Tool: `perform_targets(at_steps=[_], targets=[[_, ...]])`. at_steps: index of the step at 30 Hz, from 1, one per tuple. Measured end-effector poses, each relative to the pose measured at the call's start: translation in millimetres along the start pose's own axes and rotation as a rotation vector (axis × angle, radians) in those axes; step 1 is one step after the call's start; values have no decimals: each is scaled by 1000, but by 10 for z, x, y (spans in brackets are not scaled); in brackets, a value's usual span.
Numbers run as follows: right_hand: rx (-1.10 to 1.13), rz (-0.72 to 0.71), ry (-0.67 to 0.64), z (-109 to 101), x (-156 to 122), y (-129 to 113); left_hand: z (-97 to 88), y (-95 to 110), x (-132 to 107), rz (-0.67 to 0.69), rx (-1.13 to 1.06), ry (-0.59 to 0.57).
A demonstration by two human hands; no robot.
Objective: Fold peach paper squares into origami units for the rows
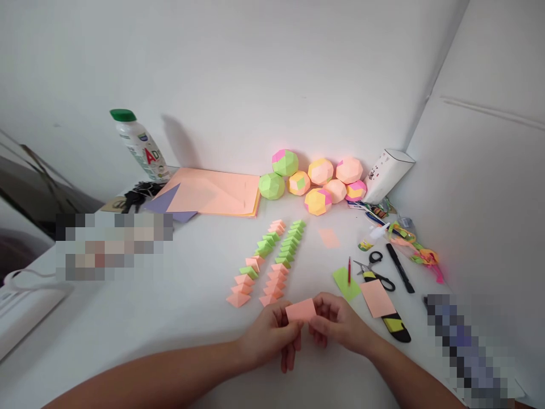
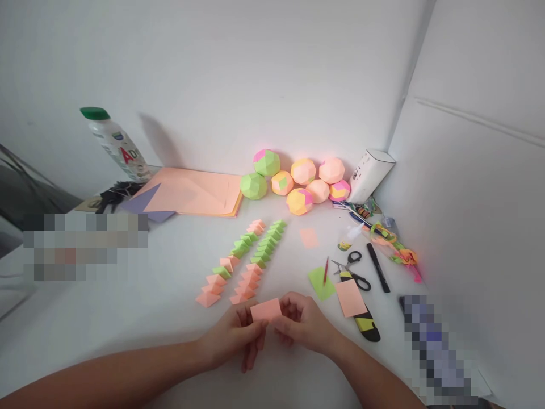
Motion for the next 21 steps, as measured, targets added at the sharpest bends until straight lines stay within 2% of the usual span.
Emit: perform_targets(at_steps=[4, 10, 16, 19, 21], targets=[[-99, -18, -24, 55, -16, -31, 1, -20, -1, -1, 10, -24], [-115, -30, 44, -25, -39, -100, -30, -39, -7, 16, -40, 13], [-132, -81, 119, -102, -49, -176, -59, -49, 15, 65, -190, -6], [-356, -171, 224, -172, -46, -231, -59, -33, 35, 125, -292, -61], [-589, -308, 269, -172, -39, -291, -54, -13, 38, 161, -323, -94]])
Point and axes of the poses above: each hand's wrist, its own x-axis towards the middle knuckle, its own z-axis out of the palm, y = z × x, the point moved 6 cm from there along x, towards the middle knuckle, and after that the axes turned 14 degrees about -x, right-handed, at the moved point
